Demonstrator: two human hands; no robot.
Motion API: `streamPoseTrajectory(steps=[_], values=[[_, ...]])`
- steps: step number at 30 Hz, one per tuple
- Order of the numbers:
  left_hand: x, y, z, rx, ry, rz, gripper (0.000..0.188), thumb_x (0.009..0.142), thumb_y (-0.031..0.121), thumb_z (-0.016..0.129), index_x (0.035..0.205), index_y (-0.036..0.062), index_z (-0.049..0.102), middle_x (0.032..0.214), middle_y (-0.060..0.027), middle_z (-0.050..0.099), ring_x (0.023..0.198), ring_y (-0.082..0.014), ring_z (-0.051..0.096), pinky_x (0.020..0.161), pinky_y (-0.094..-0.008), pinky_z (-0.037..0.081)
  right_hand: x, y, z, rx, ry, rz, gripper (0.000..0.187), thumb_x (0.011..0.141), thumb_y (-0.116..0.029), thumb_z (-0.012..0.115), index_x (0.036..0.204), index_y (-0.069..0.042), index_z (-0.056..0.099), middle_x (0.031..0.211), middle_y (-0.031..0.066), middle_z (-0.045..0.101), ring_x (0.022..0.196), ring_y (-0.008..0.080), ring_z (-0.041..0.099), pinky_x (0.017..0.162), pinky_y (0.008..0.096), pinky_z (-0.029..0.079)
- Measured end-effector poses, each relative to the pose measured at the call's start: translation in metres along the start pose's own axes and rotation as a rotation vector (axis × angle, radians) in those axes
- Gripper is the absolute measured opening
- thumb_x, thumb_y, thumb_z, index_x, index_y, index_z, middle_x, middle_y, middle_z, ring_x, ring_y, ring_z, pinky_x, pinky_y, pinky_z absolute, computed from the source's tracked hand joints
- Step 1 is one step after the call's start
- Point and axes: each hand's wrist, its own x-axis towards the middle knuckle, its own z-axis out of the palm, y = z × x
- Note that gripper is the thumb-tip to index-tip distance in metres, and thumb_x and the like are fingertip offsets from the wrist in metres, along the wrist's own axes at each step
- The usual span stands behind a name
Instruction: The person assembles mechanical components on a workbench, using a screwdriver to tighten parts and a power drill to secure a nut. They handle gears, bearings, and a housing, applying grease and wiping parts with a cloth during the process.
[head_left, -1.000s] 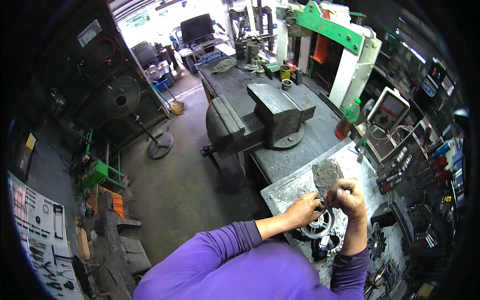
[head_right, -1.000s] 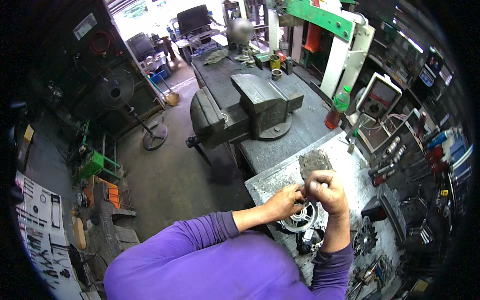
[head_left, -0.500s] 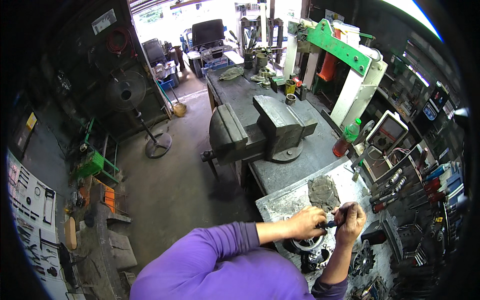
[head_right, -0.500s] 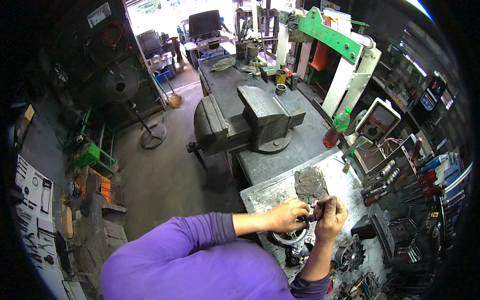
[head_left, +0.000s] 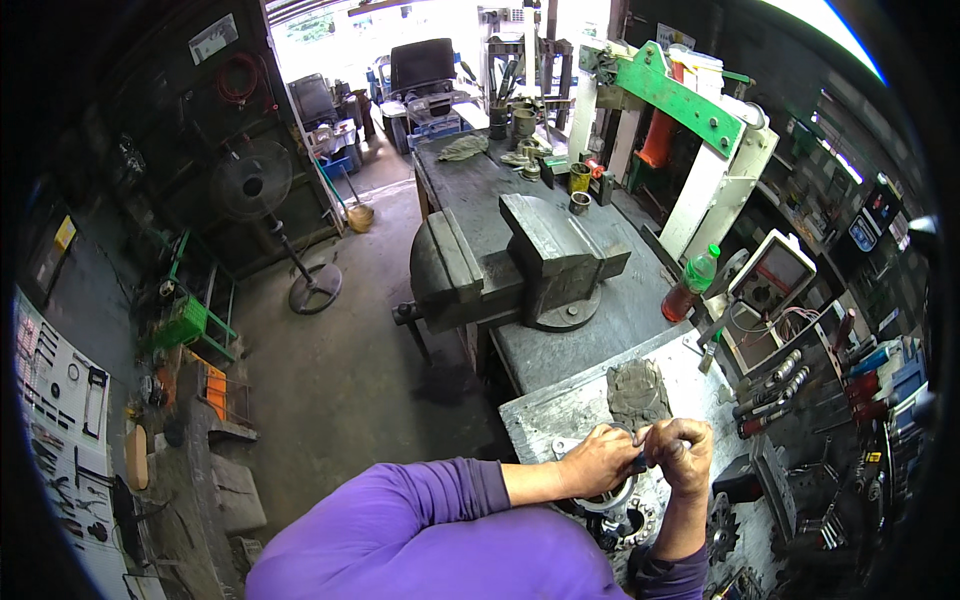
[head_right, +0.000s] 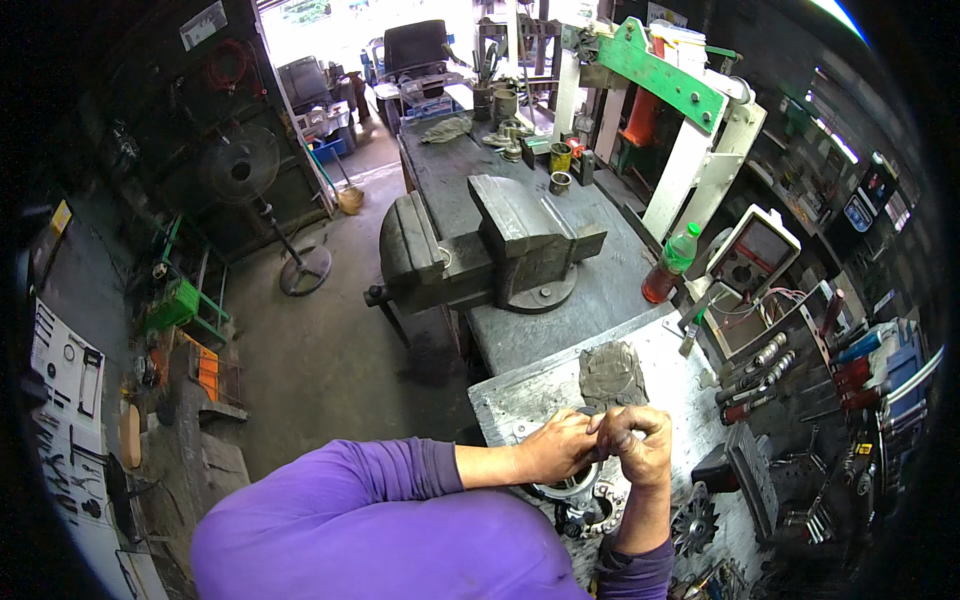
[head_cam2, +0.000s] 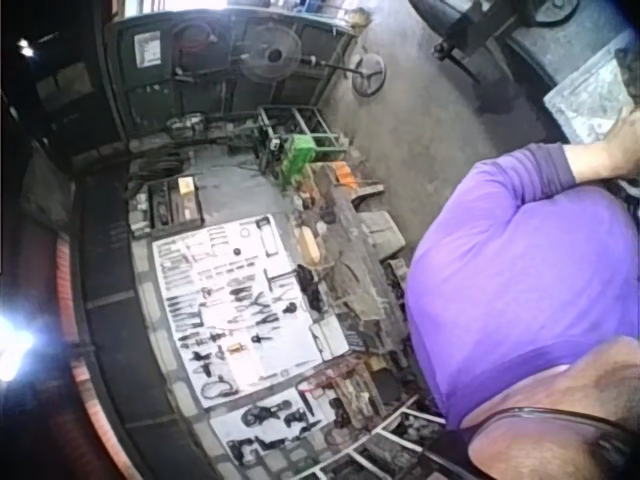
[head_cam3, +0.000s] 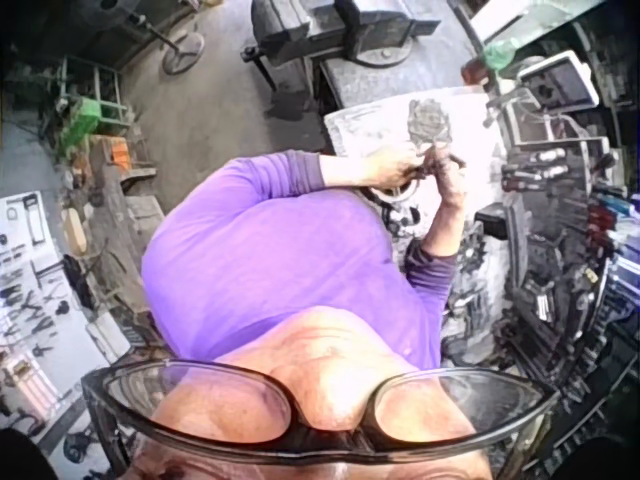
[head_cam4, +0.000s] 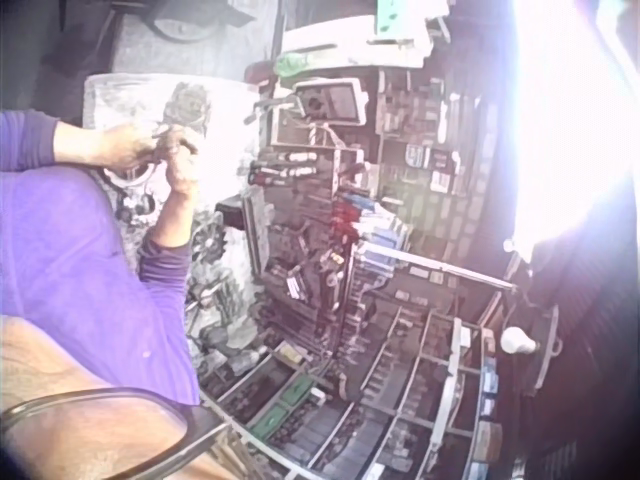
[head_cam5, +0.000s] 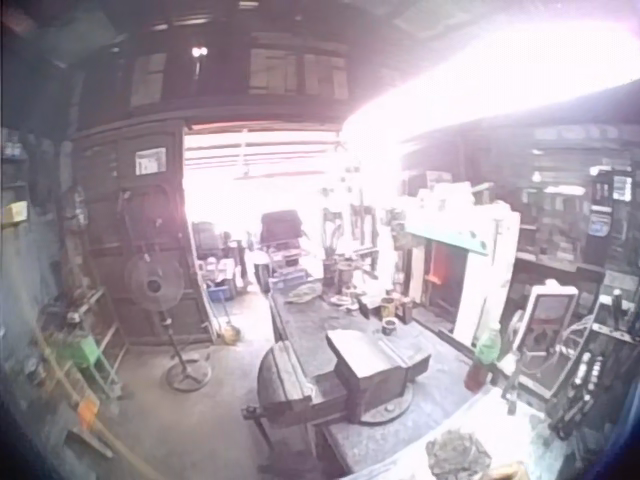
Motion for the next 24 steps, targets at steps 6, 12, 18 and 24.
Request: streamPoseTrajectory(steps=[6,12,18,24], values=[[0.000,-0.002,-0.003,-0.020,-0.009,0.033,0.020,0.092,0.017,0.072,0.111,0.0134,0.066,0.113,-0.0074,0.067,0.120,-0.0303,0.061,0.106,-0.0499,0.042,0.006,0.003,-0.012,0.165,-0.190,0.087,0.056,0.088,-0.046,0.086,0.068,-0.001,0.061,0.059,0.0098,0.061,0.053,0.0213,0.061,0.058,0.0362,0.051],[0.002,-0.004,-0.007,-0.075,-0.017,0.147,0.020,0.085,0.013,0.075,0.103,0.0155,0.069,0.110,-0.0060,0.067,0.116,-0.0295,0.062,0.099,-0.0489,0.045,0.020,0.002,-0.022,0.161,-0.427,0.061,0.059,0.084,-0.052,0.087,0.079,0.005,0.073,0.058,0.0084,0.061,0.050,0.0193,0.059,0.054,0.0340,0.048],[0.024,-0.018,-0.019,-0.205,-0.290,0.367,0.026,0.091,0.017,0.074,0.116,0.0109,0.068,0.114,-0.0072,0.069,0.112,-0.0284,0.065,0.099,-0.0457,0.045,0.006,0.002,-0.019,0.154,-0.294,0.057,0.068,0.089,-0.061,0.079,0.082,0.007,0.074,0.060,0.0097,0.063,0.049,0.0163,0.057,0.051,0.0318,0.046],[0.020,-0.009,-0.017,-0.061,-0.242,0.282,0.029,0.088,0.023,0.077,0.112,0.0108,0.068,0.111,-0.0094,0.066,0.115,-0.0314,0.062,0.106,-0.0509,0.044,-0.036,0.003,0.007,0.013,0.341,0.022,0.062,0.094,-0.054,0.078,0.082,0.006,0.069,0.070,0.0118,0.068,0.050,0.0099,0.053,0.049,0.0253,0.040]])
